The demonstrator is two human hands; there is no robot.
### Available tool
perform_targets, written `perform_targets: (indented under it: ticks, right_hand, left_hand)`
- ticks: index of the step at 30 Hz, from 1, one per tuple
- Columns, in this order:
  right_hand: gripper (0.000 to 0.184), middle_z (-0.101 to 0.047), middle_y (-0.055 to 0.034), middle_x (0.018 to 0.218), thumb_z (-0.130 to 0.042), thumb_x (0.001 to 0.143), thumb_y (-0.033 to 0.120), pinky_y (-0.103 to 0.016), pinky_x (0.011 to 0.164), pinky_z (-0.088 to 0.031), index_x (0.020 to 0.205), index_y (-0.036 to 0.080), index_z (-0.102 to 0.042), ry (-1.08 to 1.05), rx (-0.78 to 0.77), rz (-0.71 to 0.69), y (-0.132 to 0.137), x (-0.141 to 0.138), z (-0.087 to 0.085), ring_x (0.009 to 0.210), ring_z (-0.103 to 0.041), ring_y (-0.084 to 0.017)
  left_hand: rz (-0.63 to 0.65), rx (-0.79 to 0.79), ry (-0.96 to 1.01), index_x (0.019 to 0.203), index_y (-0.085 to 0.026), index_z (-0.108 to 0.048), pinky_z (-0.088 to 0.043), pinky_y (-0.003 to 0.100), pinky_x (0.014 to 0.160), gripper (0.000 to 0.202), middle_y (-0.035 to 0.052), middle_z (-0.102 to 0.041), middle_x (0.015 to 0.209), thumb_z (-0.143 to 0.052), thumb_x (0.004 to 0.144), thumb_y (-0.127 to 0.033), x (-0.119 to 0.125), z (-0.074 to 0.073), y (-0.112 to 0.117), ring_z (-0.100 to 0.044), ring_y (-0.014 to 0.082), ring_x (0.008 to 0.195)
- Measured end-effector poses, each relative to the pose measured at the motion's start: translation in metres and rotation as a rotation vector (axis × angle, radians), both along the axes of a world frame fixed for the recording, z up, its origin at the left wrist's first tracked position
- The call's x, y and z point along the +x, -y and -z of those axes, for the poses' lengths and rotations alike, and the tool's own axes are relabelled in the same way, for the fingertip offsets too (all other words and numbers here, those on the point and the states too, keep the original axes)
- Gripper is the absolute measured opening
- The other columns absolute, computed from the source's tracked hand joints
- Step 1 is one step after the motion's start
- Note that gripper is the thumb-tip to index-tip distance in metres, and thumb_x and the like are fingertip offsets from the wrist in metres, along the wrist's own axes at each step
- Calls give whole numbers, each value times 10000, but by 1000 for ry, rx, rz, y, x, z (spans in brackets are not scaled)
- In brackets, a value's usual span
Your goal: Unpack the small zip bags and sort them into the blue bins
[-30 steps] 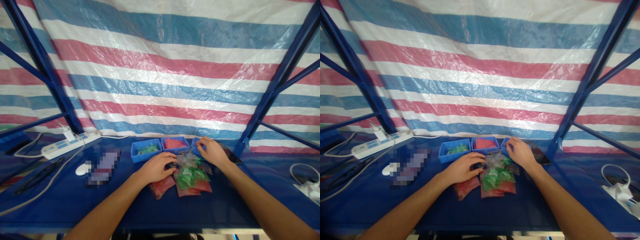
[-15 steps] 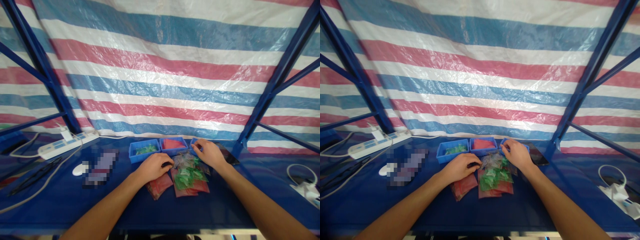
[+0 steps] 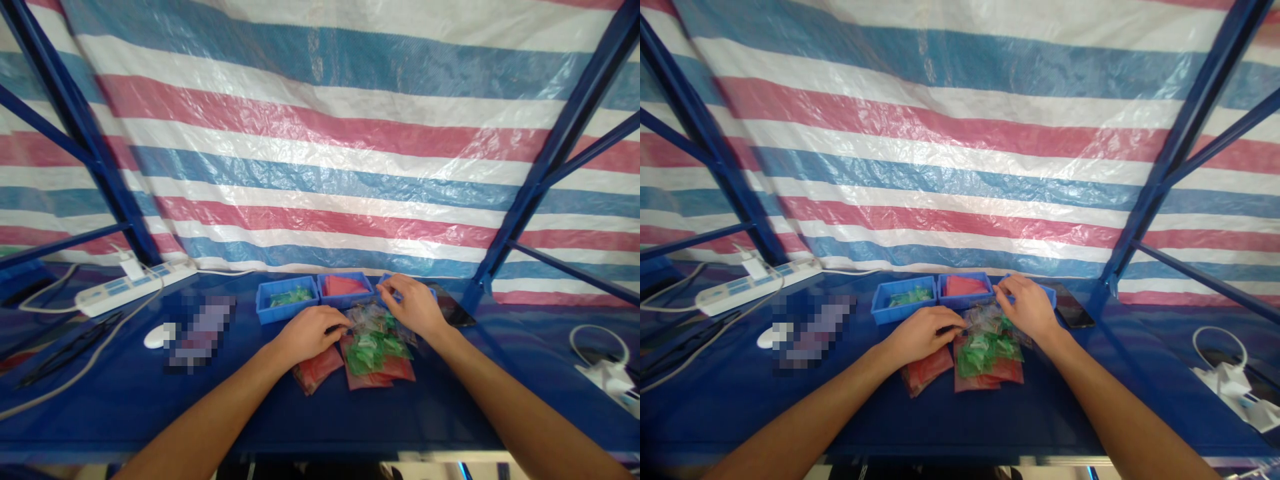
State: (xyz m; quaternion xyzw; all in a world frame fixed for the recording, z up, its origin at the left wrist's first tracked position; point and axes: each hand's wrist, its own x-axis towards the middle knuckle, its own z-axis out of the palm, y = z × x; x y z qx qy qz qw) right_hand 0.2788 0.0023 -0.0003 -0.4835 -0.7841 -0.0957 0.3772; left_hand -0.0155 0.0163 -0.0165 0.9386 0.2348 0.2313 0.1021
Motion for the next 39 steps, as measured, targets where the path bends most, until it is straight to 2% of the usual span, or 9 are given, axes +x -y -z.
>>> perform_targets:
  ticks: [3, 6, 9, 11, 14, 17, 25, 33, 39]
  right_hand:
    - [199, -734, -75, 903, -556, 1068, 315, -399, 873, -547, 963, 231, -703, -42, 22, -129, 4, -5, -2, 892, -708, -261]
    - [151, -760, -89, 1030, -595, 1057, 319, -428, 920, -573, 1107, 247, -718, -95, -17, -276, 12, -15, -3, 986, -720, -274]
    - [250, -760, -88, 1145, -668, 1027, 355, -429, 946, -593, 1261, 270, -698, -168, -110, -385, 20, -28, -2, 1060, -725, -268]
    - [300, -761, -76, 1170, -730, 990, 376, -418, 950, -598, 1272, 280, -698, -207, -181, -449, 24, -36, 0, 1058, -731, -255]
    - [259, -777, -50, 1107, -772, 959, 394, -383, 898, -616, 1181, 272, -720, -312, -300, -510, 27, -44, 3, 962, -750, -223]
    - [263, -791, -44, 1078, -775, 952, 408, -368, 865, -635, 1162, 259, -718, -445, -393, -537, 28, -47, 5, 920, -766, -214]
    - [221, -812, -45, 1048, -792, 924, 391, -391, 873, -646, 1077, 244, -733, -549, -509, -529, 25, -43, 8, 916, -795, -233]
    - [167, -774, -36, 1017, -726, 923, 318, -347, 853, -632, 1061, 228, -695, -591, -469, -531, 19, -45, 20, 887, -758, -191]
    - [220, -762, -31, 989, -709, 905, 275, -349, 853, -629, 1117, 223, -677, -581, -446, -509, 21, -50, 23, 878, -751, -189]
  left_hand:
    - [-54, 29, 59, 1209, -241, -783, -568, 319, 995, 242, 35, -812, 1163, -623, 1032, -199, -1, -1, -1, -764, 215, 1062]
    - [-91, 32, 161, 1187, -233, -788, -573, 330, 991, 217, 47, -812, 1164, -619, 1052, -248, 0, -4, 2, -761, 220, 1075]
    - [-83, 21, 254, 1191, -239, -783, -579, 322, 964, 207, 51, -813, 1132, -627, 1057, -270, 4, -9, 8, -761, 208, 1041]
    - [-55, 7, 306, 1192, -234, -770, -579, 306, 954, 191, 50, -808, 1126, -647, 1047, -253, 7, -11, 13, -762, 195, 1022]
    - [-30, -6, 366, 1174, -219, -754, -576, 285, 948, 167, 47, -801, 1121, -678, 1025, -220, 12, -13, 18, -762, 181, 1008]
    - [-44, 0, 415, 1162, -218, -754, -574, 282, 953, 165, 40, -802, 1116, -688, 1013, -195, 13, -13, 21, -764, 177, 1016]
    - [-102, -44, 448, 1132, -220, -765, -596, 297, 936, 140, 44, -802, 1100, -689, 1018, -247, 14, -16, 24, -769, 185, 992]
    - [-124, -99, 483, 1214, -212, -727, -626, 293, 911, 243, 50, -801, 1095, -731, 982, -283, 15, -10, 20, -786, 180, 949]
    - [-133, -103, 433, 1284, -223, -653, -615, 281, 868, 350, 15, -796, 1016, -690, 937, -197, 15, -12, 21, -770, 162, 892]
